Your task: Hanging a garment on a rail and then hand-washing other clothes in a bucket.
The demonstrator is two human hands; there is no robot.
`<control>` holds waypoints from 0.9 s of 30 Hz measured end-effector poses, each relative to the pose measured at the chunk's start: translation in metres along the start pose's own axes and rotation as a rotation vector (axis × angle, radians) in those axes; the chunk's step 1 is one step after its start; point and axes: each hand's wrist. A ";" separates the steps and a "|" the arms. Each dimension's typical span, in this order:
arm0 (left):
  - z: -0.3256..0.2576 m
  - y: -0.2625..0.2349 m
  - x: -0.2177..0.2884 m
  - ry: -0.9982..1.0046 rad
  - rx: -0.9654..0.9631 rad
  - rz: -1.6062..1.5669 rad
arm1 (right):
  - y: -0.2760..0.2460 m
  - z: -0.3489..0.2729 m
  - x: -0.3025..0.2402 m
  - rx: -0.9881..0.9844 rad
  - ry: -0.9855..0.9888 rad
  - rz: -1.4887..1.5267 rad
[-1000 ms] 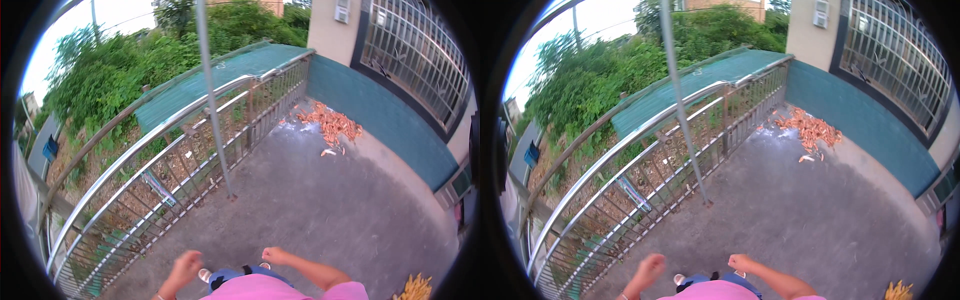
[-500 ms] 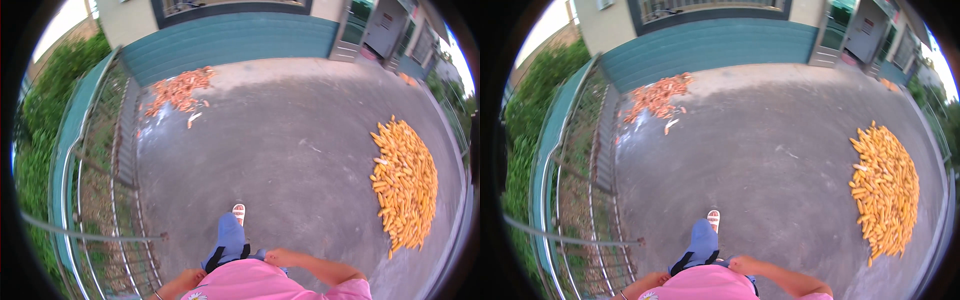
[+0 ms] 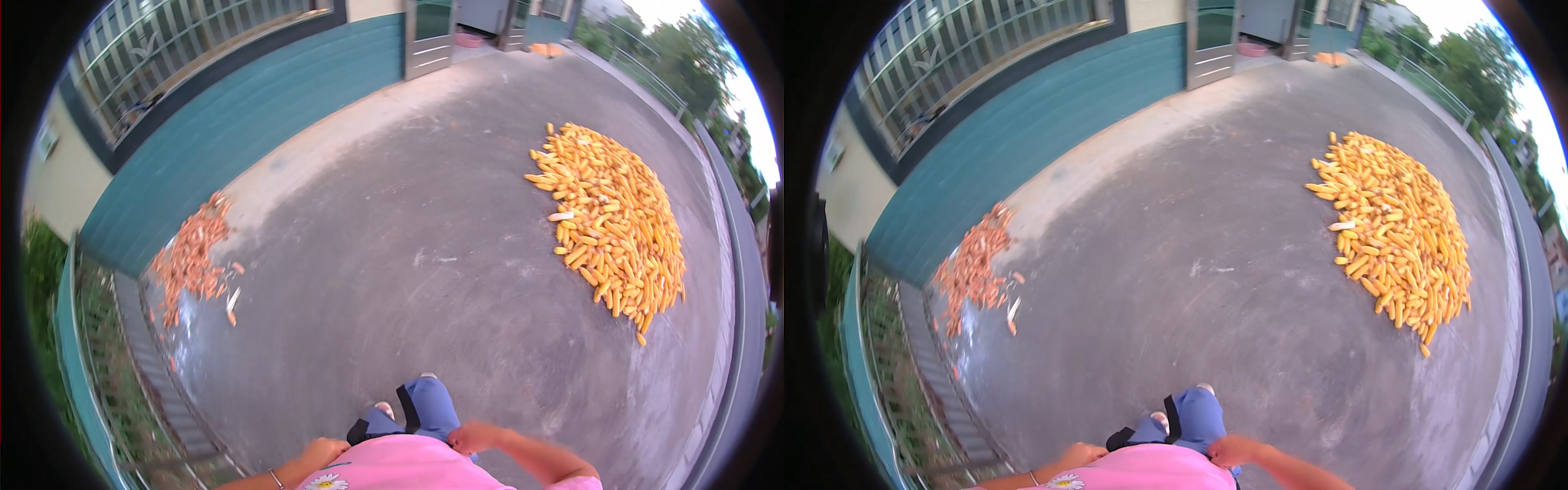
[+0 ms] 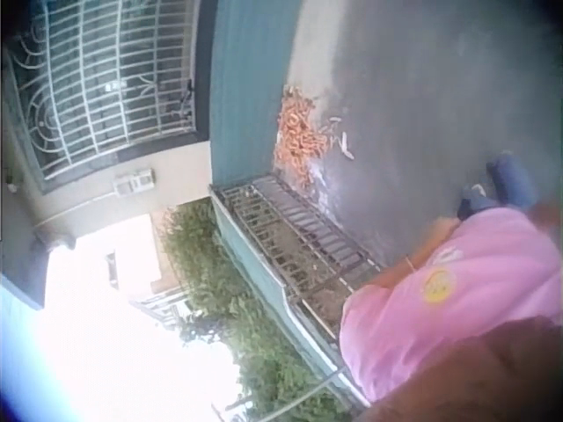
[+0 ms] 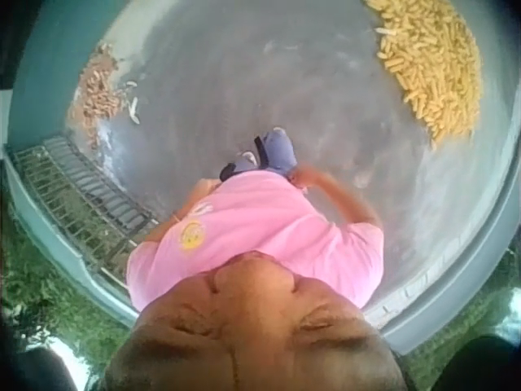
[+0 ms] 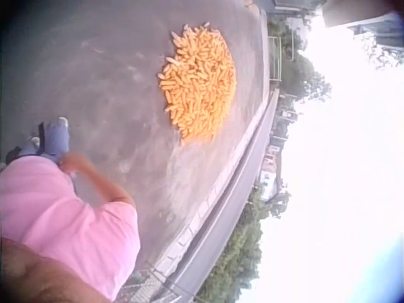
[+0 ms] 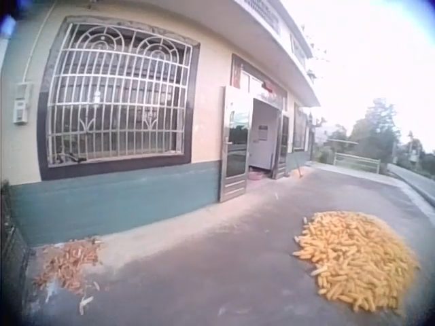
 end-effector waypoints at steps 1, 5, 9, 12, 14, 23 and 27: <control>0.022 -0.017 -0.002 0.065 -0.005 -0.027 | -0.013 -0.006 0.003 0.013 0.044 0.140; 0.132 -0.085 0.003 0.288 -0.006 -0.085 | -0.082 -0.016 0.026 0.166 0.085 0.339; 0.257 -0.150 0.013 0.248 -0.103 -0.063 | -0.191 -0.015 0.053 0.189 0.209 0.336; 0.316 -0.187 0.022 0.171 -0.036 -0.227 | -0.256 -0.004 0.082 0.230 0.123 0.350; 0.353 -0.203 0.022 0.160 0.030 -0.221 | -0.302 0.005 0.091 0.182 0.124 0.305; 0.542 -0.355 0.023 0.283 -0.079 0.083 | -0.515 0.060 0.129 0.651 -0.021 0.432; 0.654 -0.437 0.034 0.354 0.104 -0.010 | -0.642 0.079 0.145 0.648 0.059 0.441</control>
Point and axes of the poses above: each hand's wrist, its own z-axis towards the middle knuckle, its own y-axis out of the palm, x = y × z, and after that the axes turned 9 degrees about y, right-handed
